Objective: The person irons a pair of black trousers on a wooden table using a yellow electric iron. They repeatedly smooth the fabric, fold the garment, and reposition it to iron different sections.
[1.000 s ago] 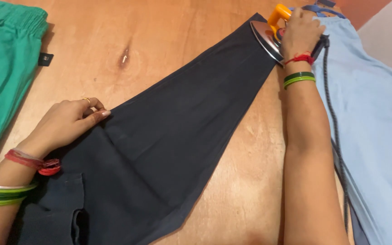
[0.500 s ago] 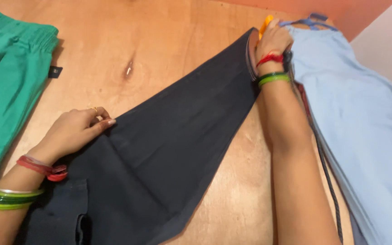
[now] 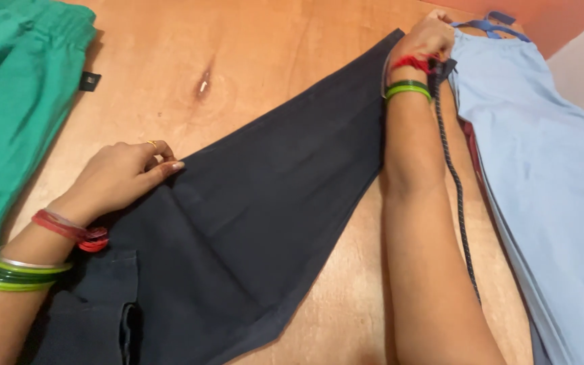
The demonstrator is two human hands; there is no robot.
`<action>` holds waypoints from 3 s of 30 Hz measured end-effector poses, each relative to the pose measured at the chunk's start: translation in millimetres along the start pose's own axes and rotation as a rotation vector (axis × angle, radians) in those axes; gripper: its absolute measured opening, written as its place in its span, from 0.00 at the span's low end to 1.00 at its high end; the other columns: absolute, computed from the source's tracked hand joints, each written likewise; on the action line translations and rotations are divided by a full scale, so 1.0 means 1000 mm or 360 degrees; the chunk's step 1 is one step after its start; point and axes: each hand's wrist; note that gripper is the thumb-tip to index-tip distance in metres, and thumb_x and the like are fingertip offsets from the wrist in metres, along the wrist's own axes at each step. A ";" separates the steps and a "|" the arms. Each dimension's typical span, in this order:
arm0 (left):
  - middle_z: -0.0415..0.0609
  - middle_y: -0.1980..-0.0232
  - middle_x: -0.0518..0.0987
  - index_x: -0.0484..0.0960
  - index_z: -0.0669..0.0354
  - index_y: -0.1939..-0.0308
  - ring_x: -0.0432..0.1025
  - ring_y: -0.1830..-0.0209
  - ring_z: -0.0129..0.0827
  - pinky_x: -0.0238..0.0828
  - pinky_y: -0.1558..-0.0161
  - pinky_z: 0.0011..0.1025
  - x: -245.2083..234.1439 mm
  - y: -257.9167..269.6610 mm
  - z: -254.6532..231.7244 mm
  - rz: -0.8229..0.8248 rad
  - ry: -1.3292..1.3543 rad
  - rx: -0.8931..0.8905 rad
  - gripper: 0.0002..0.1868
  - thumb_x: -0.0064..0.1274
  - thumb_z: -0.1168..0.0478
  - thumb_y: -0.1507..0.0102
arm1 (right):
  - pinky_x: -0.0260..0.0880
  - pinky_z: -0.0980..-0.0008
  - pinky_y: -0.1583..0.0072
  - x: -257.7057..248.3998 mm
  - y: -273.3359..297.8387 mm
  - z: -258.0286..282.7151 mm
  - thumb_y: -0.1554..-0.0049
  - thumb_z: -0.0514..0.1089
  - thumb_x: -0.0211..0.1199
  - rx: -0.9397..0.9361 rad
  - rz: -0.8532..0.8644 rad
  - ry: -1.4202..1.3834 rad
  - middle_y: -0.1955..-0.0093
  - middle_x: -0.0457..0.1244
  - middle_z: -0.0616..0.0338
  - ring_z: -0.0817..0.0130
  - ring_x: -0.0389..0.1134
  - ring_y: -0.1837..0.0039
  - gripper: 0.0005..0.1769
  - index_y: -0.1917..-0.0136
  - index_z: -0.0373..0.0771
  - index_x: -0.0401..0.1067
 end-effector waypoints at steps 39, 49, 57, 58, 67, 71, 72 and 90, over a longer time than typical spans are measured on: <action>0.57 0.61 0.86 0.87 0.55 0.55 0.80 0.58 0.51 0.74 0.55 0.43 0.004 -0.003 0.013 -0.0016 0.0071 0.0003 0.26 0.48 0.39 0.35 | 0.65 0.63 0.59 -0.257 0.240 -0.139 0.59 0.59 0.76 -0.2557 -0.1123 -0.2163 0.65 0.59 0.63 0.63 0.66 0.62 0.22 0.60 0.46 0.71; 0.54 0.60 0.88 0.88 0.66 0.52 0.81 0.58 0.37 0.75 0.52 0.33 -0.022 0.003 0.020 0.0539 0.0529 -0.0140 0.32 0.57 0.39 0.42 | 0.66 0.63 0.61 -0.150 0.134 -0.130 0.49 0.52 0.74 -0.1434 -0.0804 -0.1240 0.65 0.65 0.63 0.61 0.68 0.62 0.13 0.59 0.46 0.71; 0.49 0.62 0.87 0.87 0.66 0.53 0.76 0.61 0.31 0.74 0.53 0.30 -0.024 -0.003 0.028 0.0731 0.0749 -0.0109 0.24 0.61 0.48 0.41 | 0.66 0.60 0.61 -0.213 0.188 -0.102 0.58 0.56 0.76 -0.1873 -0.0878 -0.1750 0.66 0.64 0.60 0.58 0.68 0.64 0.21 0.60 0.44 0.71; 0.48 0.62 0.87 0.87 0.66 0.54 0.77 0.61 0.29 0.74 0.54 0.29 -0.023 -0.002 0.028 0.0730 0.0834 -0.0091 0.23 0.60 0.49 0.42 | 0.66 0.61 0.61 -0.225 0.199 -0.098 0.59 0.56 0.76 -0.1931 -0.0887 -0.1777 0.66 0.64 0.60 0.59 0.68 0.64 0.21 0.60 0.45 0.71; 0.49 0.65 0.86 0.88 0.65 0.56 0.77 0.64 0.31 0.74 0.57 0.32 -0.018 0.001 0.027 0.0574 0.0756 -0.0204 0.23 0.58 0.47 0.40 | 0.65 0.64 0.61 -0.276 0.252 -0.112 0.55 0.57 0.72 -0.2256 -0.0942 -0.1827 0.67 0.61 0.64 0.64 0.67 0.64 0.18 0.60 0.46 0.70; 0.48 0.64 0.86 0.88 0.64 0.55 0.76 0.62 0.29 0.72 0.55 0.31 -0.015 0.001 0.028 0.0528 0.0685 -0.0163 0.23 0.58 0.46 0.39 | 0.65 0.65 0.60 -0.264 0.245 -0.145 0.54 0.56 0.71 -0.2469 -0.0980 -0.1891 0.67 0.58 0.64 0.65 0.65 0.63 0.16 0.60 0.47 0.69; 0.49 0.64 0.85 0.88 0.64 0.56 0.76 0.62 0.30 0.72 0.56 0.32 -0.015 0.002 0.028 0.0537 0.0709 -0.0181 0.23 0.58 0.46 0.39 | 0.65 0.65 0.60 -0.258 0.240 -0.154 0.54 0.55 0.70 -0.2519 -0.0993 -0.1908 0.67 0.58 0.64 0.65 0.65 0.63 0.16 0.60 0.47 0.69; 0.54 0.64 0.82 0.88 0.62 0.56 0.77 0.63 0.41 0.72 0.55 0.37 -0.015 0.001 0.021 0.0390 0.0357 -0.0184 0.29 0.54 0.38 0.39 | 0.64 0.69 0.60 -0.258 0.252 -0.204 0.51 0.48 0.70 -0.2575 -0.1071 -0.1903 0.67 0.58 0.63 0.66 0.65 0.63 0.14 0.65 0.45 0.65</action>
Point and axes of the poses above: each hand's wrist, its own y-axis away from the middle knuckle, its own x-axis out of the palm, z = x × y
